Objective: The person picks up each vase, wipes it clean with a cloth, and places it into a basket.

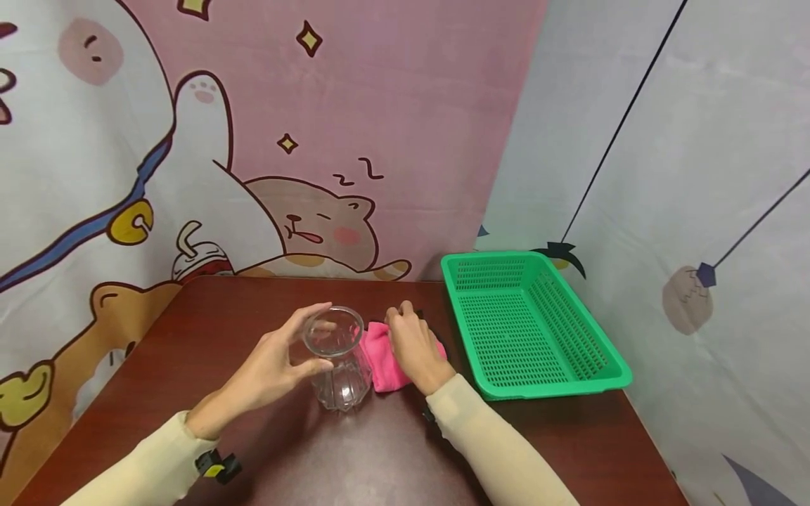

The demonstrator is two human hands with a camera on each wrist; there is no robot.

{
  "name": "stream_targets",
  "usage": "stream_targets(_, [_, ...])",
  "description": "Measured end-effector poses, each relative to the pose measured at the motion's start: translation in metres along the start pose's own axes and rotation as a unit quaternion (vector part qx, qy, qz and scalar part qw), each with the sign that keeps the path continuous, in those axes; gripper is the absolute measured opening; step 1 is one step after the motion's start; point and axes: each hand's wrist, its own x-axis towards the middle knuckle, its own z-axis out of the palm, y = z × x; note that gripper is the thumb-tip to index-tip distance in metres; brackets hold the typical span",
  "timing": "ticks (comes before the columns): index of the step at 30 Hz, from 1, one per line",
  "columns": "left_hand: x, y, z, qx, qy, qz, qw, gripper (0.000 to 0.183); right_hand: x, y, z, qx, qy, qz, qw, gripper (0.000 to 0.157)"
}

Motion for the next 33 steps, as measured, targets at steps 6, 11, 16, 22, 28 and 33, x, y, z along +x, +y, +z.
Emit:
stream_targets(6, [-0.002,0.0,0.0,-0.002,0.001,0.004,1.0,0.098,0.0,0.002,0.009,0.048,0.034,-0.084,0.995,0.031])
stream_targets(11, [-0.002,-0.002,0.001,-0.005,-0.001,0.009,0.9999,0.097,-0.005,0.002,0.011,0.084,-0.047,-0.095,0.991,0.05])
stream_targets(16, [-0.003,-0.002,0.001,-0.004,-0.001,0.008,1.0,0.1,-0.008,0.003,0.009,0.068,-0.115,-0.089,0.987,0.028])
stream_targets(22, [-0.005,-0.001,0.002,-0.006,-0.004,-0.002,1.0,0.104,-0.013,0.005,0.004,0.072,-0.17,-0.084,0.979,0.019])
stream_targets(28, [-0.007,-0.003,0.003,-0.034,0.002,-0.015,0.9993,0.105,-0.02,0.003,-0.01,0.051,-0.163,-0.076,0.982,0.027])
stream_targets(33, [-0.007,-0.003,0.006,-0.032,0.007,-0.017,0.9993,0.106,-0.03,0.0,-0.033,0.016,-0.129,-0.087,0.988,0.036])
